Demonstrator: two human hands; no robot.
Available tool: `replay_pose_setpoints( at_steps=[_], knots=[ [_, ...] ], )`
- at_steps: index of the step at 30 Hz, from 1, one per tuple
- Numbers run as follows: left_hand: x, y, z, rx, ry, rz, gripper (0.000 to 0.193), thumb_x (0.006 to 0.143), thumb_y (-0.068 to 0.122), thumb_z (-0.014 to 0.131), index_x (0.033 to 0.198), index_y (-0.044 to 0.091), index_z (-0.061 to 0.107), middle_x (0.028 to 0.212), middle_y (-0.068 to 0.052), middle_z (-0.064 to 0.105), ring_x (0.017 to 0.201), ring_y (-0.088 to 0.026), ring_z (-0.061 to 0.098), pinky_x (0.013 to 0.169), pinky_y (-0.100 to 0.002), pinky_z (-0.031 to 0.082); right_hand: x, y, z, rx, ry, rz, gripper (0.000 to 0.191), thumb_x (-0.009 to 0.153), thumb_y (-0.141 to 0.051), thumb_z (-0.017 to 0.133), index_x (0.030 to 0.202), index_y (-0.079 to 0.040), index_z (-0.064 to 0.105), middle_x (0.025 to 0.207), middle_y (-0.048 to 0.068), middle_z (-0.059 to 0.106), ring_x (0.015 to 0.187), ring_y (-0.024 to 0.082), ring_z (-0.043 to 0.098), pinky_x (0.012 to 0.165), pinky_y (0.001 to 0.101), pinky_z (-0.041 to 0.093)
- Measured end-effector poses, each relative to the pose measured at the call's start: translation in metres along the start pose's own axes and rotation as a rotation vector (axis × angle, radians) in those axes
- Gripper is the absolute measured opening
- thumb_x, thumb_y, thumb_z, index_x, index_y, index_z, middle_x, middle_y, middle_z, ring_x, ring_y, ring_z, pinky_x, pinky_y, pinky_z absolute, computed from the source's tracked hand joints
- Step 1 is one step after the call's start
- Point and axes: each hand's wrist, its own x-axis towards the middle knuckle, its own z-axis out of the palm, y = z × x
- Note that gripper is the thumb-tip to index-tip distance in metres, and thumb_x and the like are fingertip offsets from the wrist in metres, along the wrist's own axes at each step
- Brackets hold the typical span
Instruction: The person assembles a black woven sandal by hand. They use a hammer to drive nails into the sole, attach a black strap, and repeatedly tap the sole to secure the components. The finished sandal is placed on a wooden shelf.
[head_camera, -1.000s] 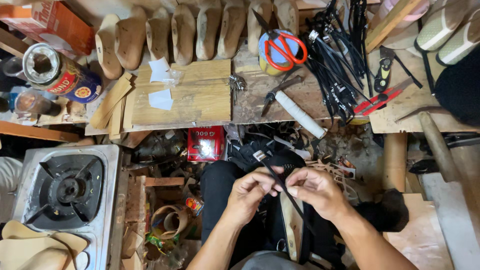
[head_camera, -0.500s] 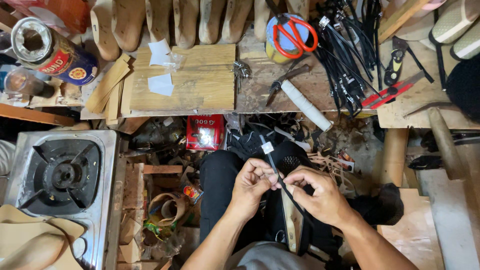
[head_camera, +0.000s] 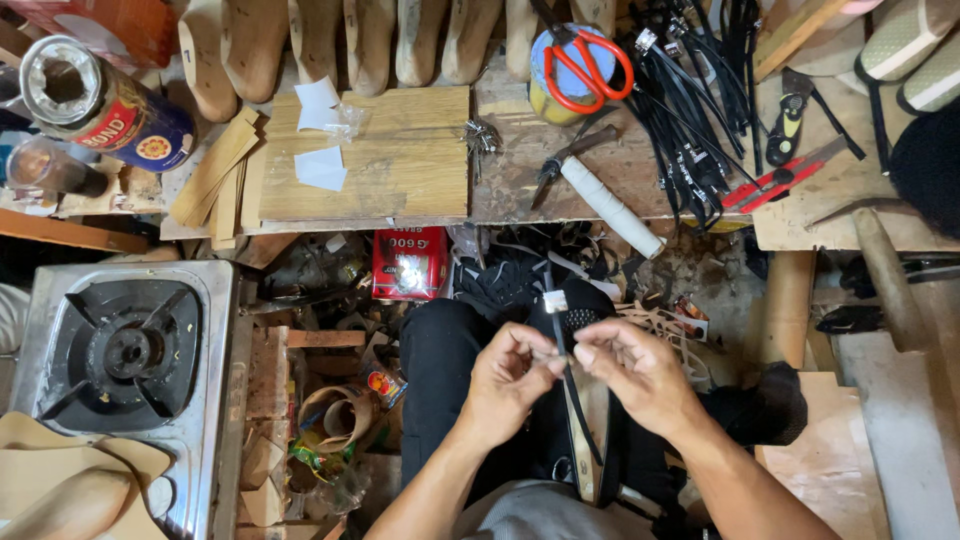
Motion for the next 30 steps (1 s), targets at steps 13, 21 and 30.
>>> replay_pose_setpoints(
  at_steps=[13, 21, 30],
  knots=[
    [-0.004, 0.019, 0.018, 0.07, -0.208, -0.126, 0.026, 0.092, 0.0, 0.071, 0.112, 0.007, 0.055, 0.096, 0.004, 0.063, 0.092, -0.005, 0.061, 0.086, -0.024, 0.051, 0.012, 0.019, -0.022, 0.257, 0.052, 0.058, 0.027, 0.089, -0.011, 0.076, 0.112, 0.002, 0.07, 0.093, 0.006, 0.073, 0.079, 0.012, 0.067, 0.072, 0.0278, 0.055],
    [-0.008, 0.007, 0.007, 0.256, -0.277, -0.183, 0.025, 0.098, 0.004, 0.074, 0.121, -0.002, 0.065, 0.087, 0.0, 0.061, 0.08, -0.006, 0.054, 0.071, -0.024, 0.047, 0.008, 0.027, -0.018, 0.338, 0.061, 0.014, 0.02, 0.091, -0.006, 0.076, 0.108, 0.001, 0.068, 0.093, 0.008, 0.072, 0.078, 0.012, 0.066, 0.072, 0.0283, 0.055],
    [-0.011, -0.001, -0.035, -0.382, -0.253, -0.222, 0.041, 0.102, 0.02, 0.063, 0.132, -0.008, 0.063, 0.103, -0.02, 0.074, 0.09, -0.026, 0.072, 0.082, -0.035, 0.059, 0.002, 0.025, -0.03, 0.645, 0.192, -0.039, 0.021, 0.094, -0.002, 0.07, 0.115, -0.004, 0.066, 0.103, 0.017, 0.074, 0.083, 0.021, 0.073, 0.072, 0.034, 0.058]
  ],
)
